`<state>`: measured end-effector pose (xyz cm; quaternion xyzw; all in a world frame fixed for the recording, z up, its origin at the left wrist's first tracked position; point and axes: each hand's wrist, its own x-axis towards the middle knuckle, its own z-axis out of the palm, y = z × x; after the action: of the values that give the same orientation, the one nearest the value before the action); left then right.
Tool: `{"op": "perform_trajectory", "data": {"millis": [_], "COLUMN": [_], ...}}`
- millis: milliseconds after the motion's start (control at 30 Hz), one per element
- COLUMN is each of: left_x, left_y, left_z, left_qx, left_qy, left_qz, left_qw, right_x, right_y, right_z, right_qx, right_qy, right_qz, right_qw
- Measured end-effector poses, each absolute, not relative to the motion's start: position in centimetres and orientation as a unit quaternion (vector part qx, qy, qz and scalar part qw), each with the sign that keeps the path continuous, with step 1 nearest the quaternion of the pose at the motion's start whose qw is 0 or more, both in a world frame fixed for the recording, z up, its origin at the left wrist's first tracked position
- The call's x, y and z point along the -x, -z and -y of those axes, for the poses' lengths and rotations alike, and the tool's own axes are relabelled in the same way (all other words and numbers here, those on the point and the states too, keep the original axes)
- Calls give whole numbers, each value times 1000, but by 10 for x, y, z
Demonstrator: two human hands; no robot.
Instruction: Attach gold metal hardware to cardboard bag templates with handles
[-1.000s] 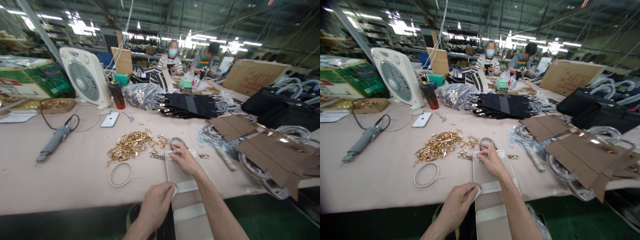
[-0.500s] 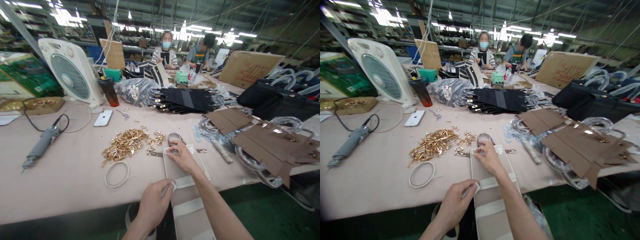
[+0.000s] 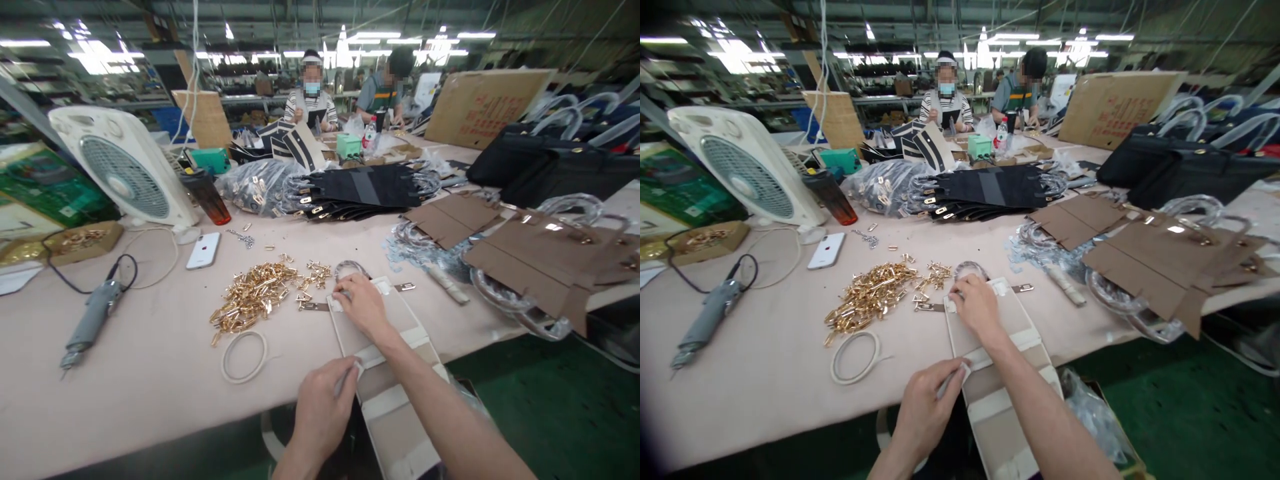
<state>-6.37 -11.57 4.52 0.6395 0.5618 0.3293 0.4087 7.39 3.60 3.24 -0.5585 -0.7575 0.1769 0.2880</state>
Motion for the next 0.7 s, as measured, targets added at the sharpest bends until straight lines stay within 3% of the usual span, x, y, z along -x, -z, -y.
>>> {"op": "perform_trajectory", "data": {"millis": [167, 333, 400, 500, 700], "left_x": [98, 163, 187, 219, 259], "left_y": [-40, -31, -28, -23, -16], "left_z": [140, 178, 192, 207, 222], "left_qx": [-565, -388, -351, -324, -284], "left_qy": [-430, -515, -521, -520, -505], "left_qz": [-526, -657, -690, -727, -779], "left_qw": [468, 389, 361, 312, 242], "right_x": [-75, -80, -70, -43, 10], "right_y": [-30, -42, -50, -62, -78], "right_z": [-35, -23, -8, 27, 108], "right_qx": [555, 522, 506, 440, 202], "right_qy": [-174, -225, -229, -329, -472], "right_qz": [740, 664, 662, 702, 824], "right_qw": [338, 486, 503, 454, 240]}}
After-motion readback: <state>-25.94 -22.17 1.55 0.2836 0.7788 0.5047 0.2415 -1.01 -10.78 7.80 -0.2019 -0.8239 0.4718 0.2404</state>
